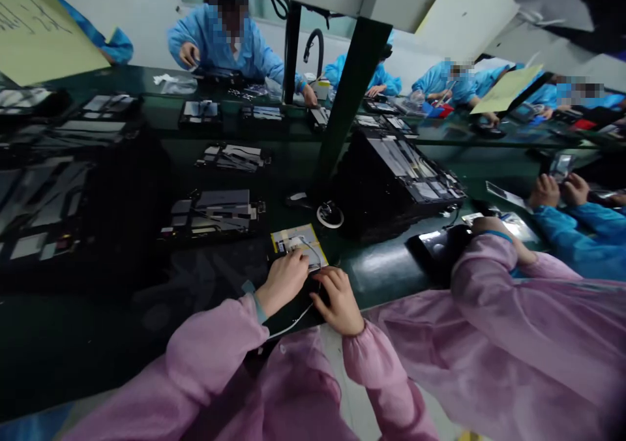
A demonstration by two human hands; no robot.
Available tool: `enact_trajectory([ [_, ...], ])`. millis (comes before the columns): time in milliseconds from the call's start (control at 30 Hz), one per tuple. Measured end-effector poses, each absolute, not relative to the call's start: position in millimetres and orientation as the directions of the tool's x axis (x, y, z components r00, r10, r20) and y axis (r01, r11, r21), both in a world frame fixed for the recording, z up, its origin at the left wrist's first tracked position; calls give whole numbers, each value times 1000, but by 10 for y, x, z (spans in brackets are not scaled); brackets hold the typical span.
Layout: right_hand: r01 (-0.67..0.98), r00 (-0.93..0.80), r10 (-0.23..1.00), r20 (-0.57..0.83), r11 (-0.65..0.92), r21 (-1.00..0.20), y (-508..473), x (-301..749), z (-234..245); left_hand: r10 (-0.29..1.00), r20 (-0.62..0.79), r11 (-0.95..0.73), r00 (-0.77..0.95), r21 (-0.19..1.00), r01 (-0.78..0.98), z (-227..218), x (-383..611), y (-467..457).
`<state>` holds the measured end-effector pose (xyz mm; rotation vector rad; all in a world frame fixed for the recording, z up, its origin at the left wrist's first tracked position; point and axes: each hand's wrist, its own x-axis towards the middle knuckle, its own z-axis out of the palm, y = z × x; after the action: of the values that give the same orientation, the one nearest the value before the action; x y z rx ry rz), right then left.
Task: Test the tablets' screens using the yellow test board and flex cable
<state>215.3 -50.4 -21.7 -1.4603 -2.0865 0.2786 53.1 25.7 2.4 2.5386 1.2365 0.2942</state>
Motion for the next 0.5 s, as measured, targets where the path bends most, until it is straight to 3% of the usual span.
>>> enact_trajectory([
  [200, 795, -281, 886, 370, 430, -427, -553, 2017, -292, 767, 65, -602, 639, 418, 680, 53, 527, 365],
  [300, 766, -157, 880, 449, 396, -507, -554, 2079, -216, 821, 96, -482, 562, 644, 594, 223, 306, 417],
  [400, 792, 27, 842, 539, 311, -525, -613, 2353, -172, 880, 23, -232, 475, 893, 387, 406, 30, 418],
  [500, 862, 147, 784, 603, 197, -467, -700, 2698, -264, 865, -61, -60, 498, 973, 223, 489, -155, 360],
])
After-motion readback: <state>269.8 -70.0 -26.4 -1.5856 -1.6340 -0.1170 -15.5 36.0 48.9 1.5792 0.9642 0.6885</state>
